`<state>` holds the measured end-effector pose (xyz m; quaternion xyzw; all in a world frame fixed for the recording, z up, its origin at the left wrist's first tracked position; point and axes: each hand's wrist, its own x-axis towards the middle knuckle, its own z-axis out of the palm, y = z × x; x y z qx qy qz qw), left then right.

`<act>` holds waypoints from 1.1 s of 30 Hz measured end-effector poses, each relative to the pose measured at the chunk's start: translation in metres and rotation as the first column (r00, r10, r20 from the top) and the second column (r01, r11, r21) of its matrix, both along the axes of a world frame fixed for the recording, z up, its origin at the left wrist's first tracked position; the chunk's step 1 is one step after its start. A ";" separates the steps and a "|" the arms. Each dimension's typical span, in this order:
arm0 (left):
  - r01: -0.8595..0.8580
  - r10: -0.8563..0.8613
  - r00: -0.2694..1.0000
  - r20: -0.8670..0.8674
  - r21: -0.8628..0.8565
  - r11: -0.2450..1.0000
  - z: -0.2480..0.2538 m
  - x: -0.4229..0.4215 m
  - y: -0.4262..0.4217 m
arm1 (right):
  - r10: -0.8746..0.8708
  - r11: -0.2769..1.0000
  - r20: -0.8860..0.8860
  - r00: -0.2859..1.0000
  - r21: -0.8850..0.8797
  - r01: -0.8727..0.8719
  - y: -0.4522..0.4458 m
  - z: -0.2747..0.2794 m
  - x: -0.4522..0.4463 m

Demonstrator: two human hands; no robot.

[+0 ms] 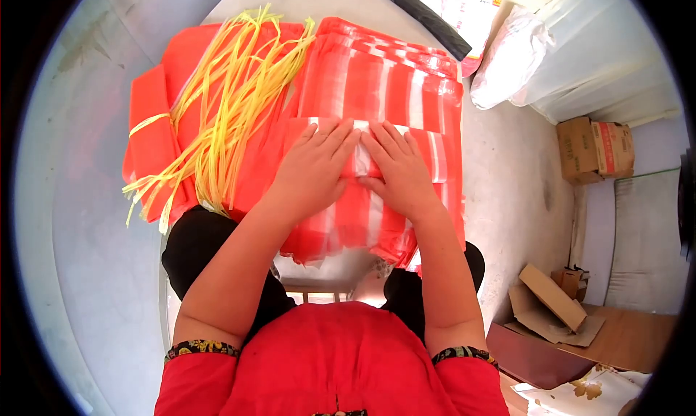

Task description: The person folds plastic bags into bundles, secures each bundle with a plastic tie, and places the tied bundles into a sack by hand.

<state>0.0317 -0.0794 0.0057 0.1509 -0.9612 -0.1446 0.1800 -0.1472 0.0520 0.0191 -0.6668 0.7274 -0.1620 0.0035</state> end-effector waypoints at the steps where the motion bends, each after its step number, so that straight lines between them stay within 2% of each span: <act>1: -0.013 0.014 1.000 0.021 -0.012 1.000 0.002 -0.001 -0.001 | 0.012 1.000 -0.012 1.000 -0.001 -0.012 0.000 -0.001 -0.003; 3: -0.019 0.023 0.999 0.045 -0.075 0.997 -0.001 -0.004 -0.004 | 0.032 0.999 -0.039 0.999 -0.005 -0.032 0.002 -0.004 -0.013; 5: -0.009 0.018 0.998 0.053 -0.176 0.984 -0.011 -0.002 -0.010 | -0.032 0.999 -0.007 0.999 0.017 0.032 0.008 -0.004 -0.021; 8: -0.030 0.036 0.998 0.049 -0.122 0.992 -0.009 0.003 -0.011 | -0.063 0.998 -0.058 0.996 0.011 0.064 0.021 -0.011 -0.042; 11: -0.096 0.107 0.992 0.065 -0.159 0.983 -0.011 0.007 -0.014 | -0.096 0.994 -0.061 0.993 -0.064 0.092 0.034 -0.017 -0.058; 14: -0.123 0.123 0.992 -0.014 -0.227 0.966 -0.010 0.010 -0.018 | -0.156 0.985 -0.048 0.987 -0.082 0.151 0.043 -0.005 -0.064; 17: -0.115 0.108 0.985 0.132 0.051 0.992 0.019 0.014 -0.015 | -0.241 0.970 -0.130 0.962 -0.031 0.239 0.051 0.030 -0.066; 18: -0.131 0.108 0.985 0.132 0.182 0.975 0.033 0.017 -0.013 | -0.271 0.962 -0.170 0.947 -0.009 0.274 0.054 0.042 -0.067; 19: -0.144 0.108 0.985 0.132 0.309 0.940 0.049 0.021 -0.009 | -0.312 0.950 -0.192 0.930 -0.074 0.303 0.055 0.052 -0.067; 20: -0.155 0.108 0.985 0.133 0.432 0.888 0.056 0.024 -0.006 | -0.354 0.924 -0.190 0.916 -0.224 0.311 0.055 0.062 -0.062; 22: -0.078 0.087 0.996 0.030 0.769 0.635 0.044 0.030 -0.011 | -0.434 0.808 -0.165 0.886 -0.505 0.302 0.049 0.087 -0.045; 23: -0.021 0.094 0.995 -0.025 0.886 0.464 0.038 0.033 -0.014 | -0.431 0.795 -0.172 0.886 -0.537 0.282 0.050 0.085 -0.041; 26: -0.160 0.063 0.987 0.148 0.854 0.494 0.032 0.040 -0.016 | -0.277 0.893 0.139 0.951 -0.329 0.309 0.049 0.054 -0.017; 28: -0.118 0.058 0.992 0.108 0.721 0.682 0.023 0.045 -0.017 | -0.100 0.975 0.213 0.972 -0.176 0.139 0.052 0.015 0.004; 30: -0.078 0.025 0.995 0.099 0.581 0.810 0.023 0.046 -0.019 | -0.078 0.972 0.189 0.979 -0.204 0.117 0.047 -0.002 0.016; 32: -0.032 -0.026 0.992 0.120 0.457 0.889 0.033 0.043 -0.021 | -0.033 0.975 0.184 0.982 -0.210 0.072 0.044 -0.006 0.025; 33: 0.001 -0.028 0.998 0.058 0.424 0.906 0.031 0.040 -0.019 | 0.003 0.978 0.191 0.982 -0.203 0.037 0.042 -0.003 0.028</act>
